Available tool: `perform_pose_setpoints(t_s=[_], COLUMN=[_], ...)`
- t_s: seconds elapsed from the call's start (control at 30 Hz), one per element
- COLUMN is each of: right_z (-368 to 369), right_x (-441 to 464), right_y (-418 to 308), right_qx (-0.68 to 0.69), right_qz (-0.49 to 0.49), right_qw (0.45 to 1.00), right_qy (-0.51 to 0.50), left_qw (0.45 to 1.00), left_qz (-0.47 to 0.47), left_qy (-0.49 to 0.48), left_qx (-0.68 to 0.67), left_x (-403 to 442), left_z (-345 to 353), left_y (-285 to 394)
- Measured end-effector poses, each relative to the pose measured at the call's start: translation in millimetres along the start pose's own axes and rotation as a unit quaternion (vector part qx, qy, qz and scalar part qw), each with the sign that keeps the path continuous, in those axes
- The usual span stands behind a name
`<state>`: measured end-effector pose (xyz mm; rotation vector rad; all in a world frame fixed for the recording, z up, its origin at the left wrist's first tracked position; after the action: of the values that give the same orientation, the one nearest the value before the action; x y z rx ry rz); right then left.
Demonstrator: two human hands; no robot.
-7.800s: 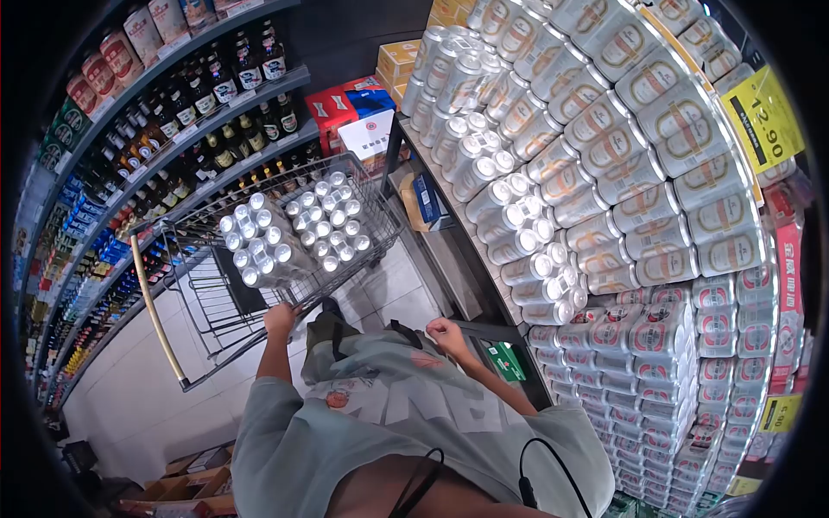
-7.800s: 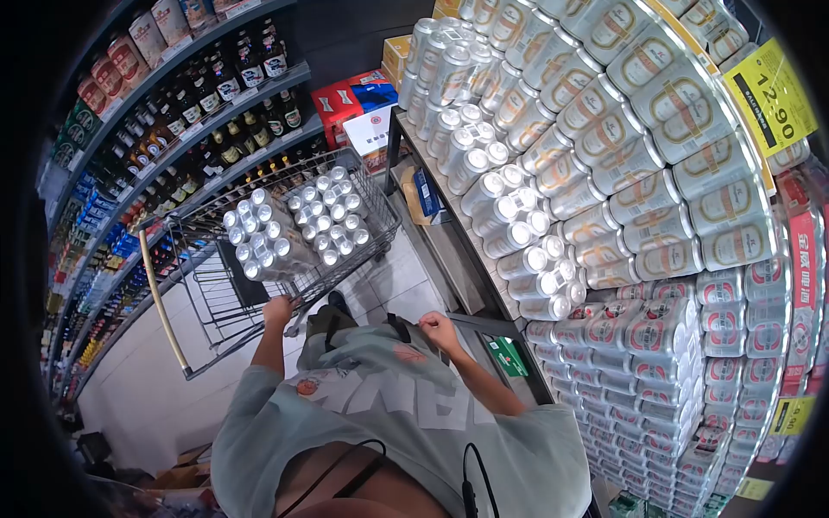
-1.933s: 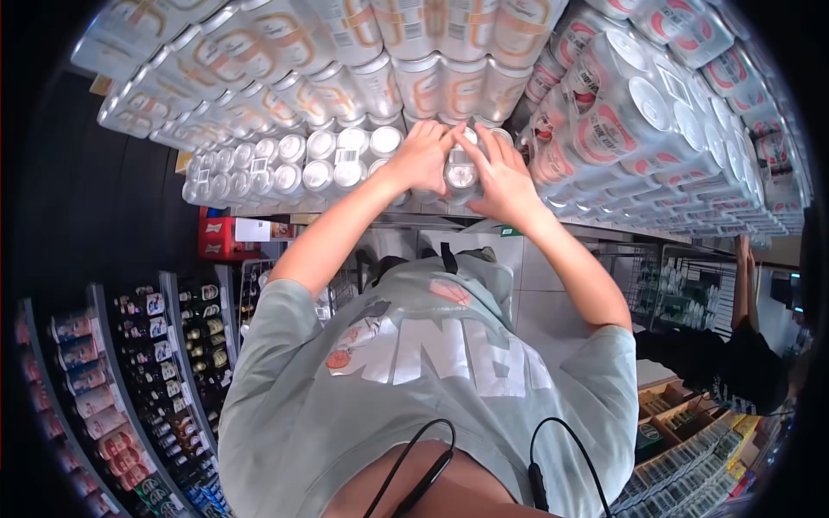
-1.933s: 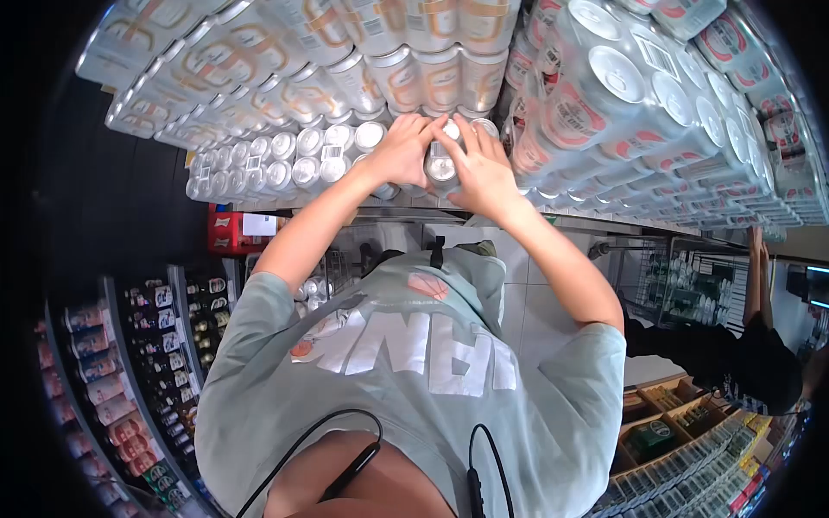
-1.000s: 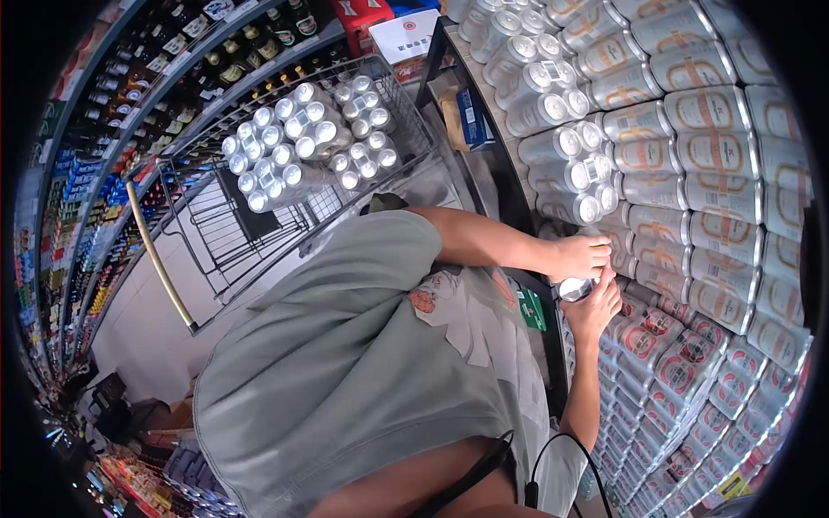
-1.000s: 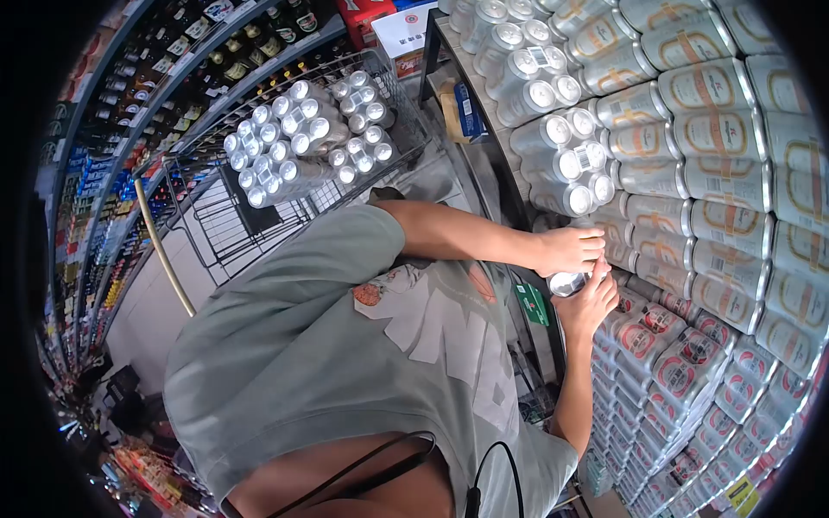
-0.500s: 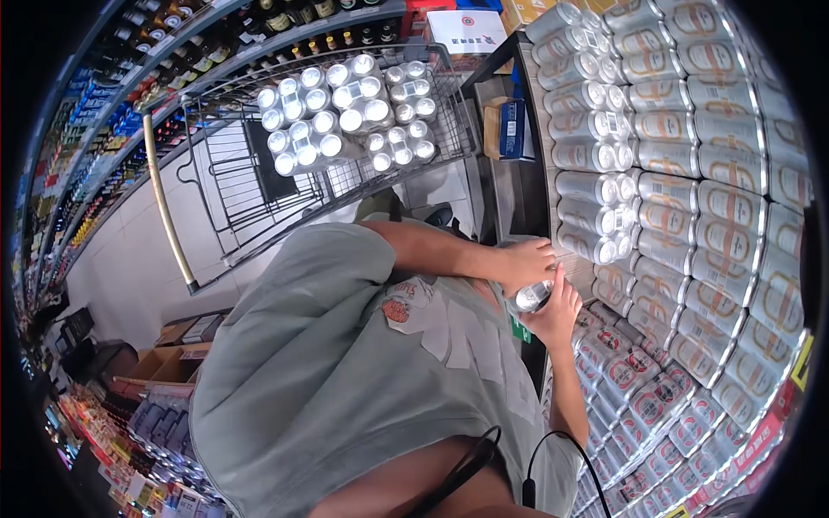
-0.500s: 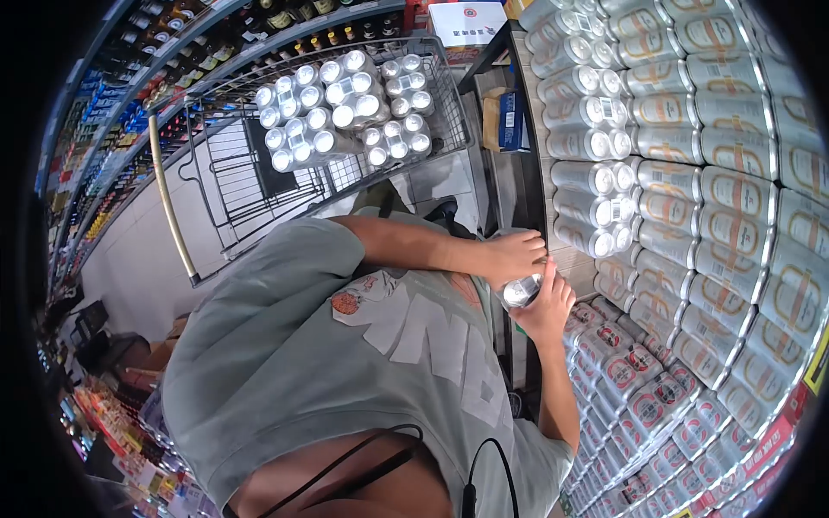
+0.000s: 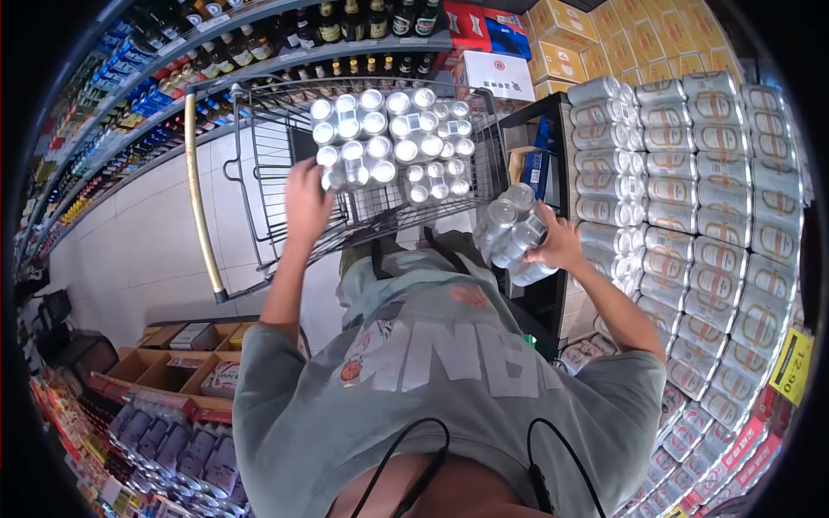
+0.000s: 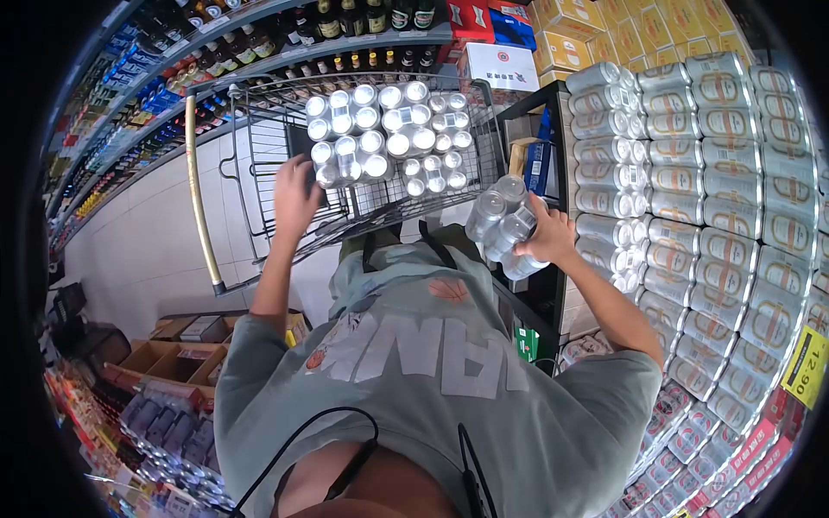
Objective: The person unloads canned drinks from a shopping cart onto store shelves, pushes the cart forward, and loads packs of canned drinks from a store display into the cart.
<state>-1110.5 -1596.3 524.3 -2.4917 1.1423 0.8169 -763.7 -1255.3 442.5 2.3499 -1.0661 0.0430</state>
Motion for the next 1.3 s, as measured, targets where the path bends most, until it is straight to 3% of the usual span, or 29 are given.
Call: perform_pose_setpoints(t_s=[0.1,0.2,0.27,0.3,0.37,0.5,0.57,0.7,0.8,1.03,1.17,1.23,1.3], right_z=[-29.0,-52.1,-61.0,-64.4,-66.9,-41.5,-20.6,31.7,50.5,59.6,60.4,61.0,71.3], right_x=[38.2,89.0,130.1,148.1,181.4,234.5,258.4,292.1,280.7,283.4,282.7,279.4,268.2], right_y=[-23.0,-39.9,-50.6,-55.7,-77.4,-111.5,-124.6,-143.3,-152.5,-162.1,-155.0,-144.3,-132.0], right_qx=[-0.025,-0.028,-0.018,-0.01,-0.007,0.016,0.043,0.105,0.147,0.163,0.145,0.208,0.222], right_qz=[-0.022,0.011,0.024,0.037,0.056,0.079,0.067,0.101,0.128,0.214,0.196,0.121,0.062], right_qw=[0.999,1.0,0.999,0.999,0.998,0.99,0.99,0.977,0.94,0.931,0.946,0.949,0.916], right_qy=[0.004,0.001,0.013,0.02,0.04,0.12,0.119,0.154,0.281,0.248,0.216,0.203,0.329], left_qw=[0.973,0.944,0.908,0.908,0.87,0.857,0.863,0.852,0.867,0.885,0.888,0.892,0.864], left_qz=[-0.176,-0.249,-0.415,-0.415,-0.467,-0.496,-0.502,-0.514,-0.489,-0.457,-0.446,-0.436,-0.493], left_qy=[0.071,0.088,0.054,0.054,-0.031,0.028,0.032,0.039,0.046,0.053,0.061,0.063,0.031], left_qx=[0.134,0.198,-0.014,-0.016,-0.153,-0.134,-0.058,-0.092,-0.087,-0.072,-0.092,-0.1,-0.099], left_x=[-56.3,-95.5,-118.5,-114.2,-107.8,-114.2,-105.4,-103.5,-121.7,-109.4,-109.0,-108.2,-106.6], left_z=[-52.1,-67.8,-38.5,-31.7,-9.5,1.0,-10.0,-7.3,2.2,3.5,3.6,2.3,1.8], left_y=[-89.5,-127.3,-161.2,-157.6,-143.2,-152.4,-133.9,-134.6,-149.2,-150.4,-154.1,-153.4,-152.8])
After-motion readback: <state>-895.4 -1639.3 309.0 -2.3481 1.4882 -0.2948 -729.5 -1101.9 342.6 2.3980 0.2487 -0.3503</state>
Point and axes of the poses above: each hand's wrist, its own x-axis towards the middle knuckle, its own z-axis out of the palm, y = z × x, the point moved 3 cm from there along x, towards the middle knuckle, and after that the axes turned 4 degrees about x, right-handed, at the moved point
